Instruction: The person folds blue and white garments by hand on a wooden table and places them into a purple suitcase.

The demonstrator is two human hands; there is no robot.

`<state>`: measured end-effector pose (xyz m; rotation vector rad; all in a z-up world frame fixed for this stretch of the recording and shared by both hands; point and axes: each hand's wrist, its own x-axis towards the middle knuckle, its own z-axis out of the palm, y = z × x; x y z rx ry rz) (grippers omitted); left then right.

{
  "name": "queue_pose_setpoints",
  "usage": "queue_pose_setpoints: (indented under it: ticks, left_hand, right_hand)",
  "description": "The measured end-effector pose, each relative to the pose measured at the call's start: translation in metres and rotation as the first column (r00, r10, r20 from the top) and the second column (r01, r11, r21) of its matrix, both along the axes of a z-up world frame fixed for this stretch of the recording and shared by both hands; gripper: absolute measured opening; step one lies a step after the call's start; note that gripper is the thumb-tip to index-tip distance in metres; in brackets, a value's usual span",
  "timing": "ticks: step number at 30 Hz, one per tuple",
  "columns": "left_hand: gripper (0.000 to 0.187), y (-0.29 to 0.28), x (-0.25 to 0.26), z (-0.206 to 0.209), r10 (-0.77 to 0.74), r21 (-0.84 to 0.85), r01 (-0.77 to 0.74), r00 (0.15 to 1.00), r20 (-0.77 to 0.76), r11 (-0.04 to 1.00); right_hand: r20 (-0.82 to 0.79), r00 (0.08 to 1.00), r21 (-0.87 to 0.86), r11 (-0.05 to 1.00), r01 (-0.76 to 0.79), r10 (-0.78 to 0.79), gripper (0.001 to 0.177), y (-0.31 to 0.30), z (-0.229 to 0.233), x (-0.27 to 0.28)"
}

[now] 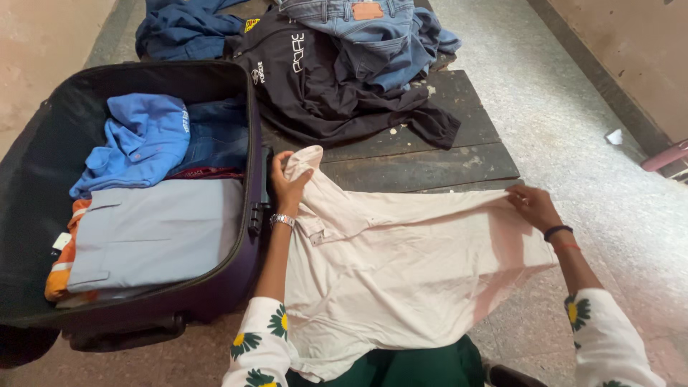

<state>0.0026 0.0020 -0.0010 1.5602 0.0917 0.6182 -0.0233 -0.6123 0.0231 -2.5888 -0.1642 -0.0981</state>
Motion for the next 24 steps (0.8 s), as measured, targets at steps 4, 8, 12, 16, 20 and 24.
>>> queue_pose_setpoints:
  ticks: [4,8,12,16,20,24]
  left_hand:
    - [0.055,-0.002,0.011,0.006,0.079,0.121,-0.086,0.995,0.055,0.989]
    - [0.063,-0.032,0.005,0.024,0.39,0.486,-0.317,0.919,-0.053,0.814]
    - [0.041,-0.06,-0.015,0.021,0.44,0.829,-0.437,0.857,0.267,0.348]
    - [0.015,-0.066,-0.03,-0.008,0.293,0.898,0.159,0.909,-0.295,0.41]
    - [0.04,-0.066,-0.037,-0.022,0.291,0.859,0.097,0.916,-0.274,0.503]
    - [0.07,-0.059,-0.028,-0.03,0.324,0.871,-0.02,0.932,-0.161,0.49]
  right_hand:
    - [0.106,0.98,-0.095,0.979,0.179,-0.169,0.023,0.022,0.013,0.028]
    - [0.183,0.939,-0.321,0.885,0.337,-0.291,0.017,0.052,0.02,0.034]
    - [0.643,0.762,-0.378,0.832,0.405,-0.079,0.017,0.066,-0.012,0.018]
    - [0.304,0.915,-0.402,0.835,0.376,-0.266,0.015,0.065,-0.043,0.001]
    - [0.187,0.941,-0.462,0.82,0.337,-0.282,0.021,0.058,-0.041,0.001]
    - [0.392,0.911,-0.426,0.852,0.303,-0.128,0.028,0.055,-0.036,0.011]
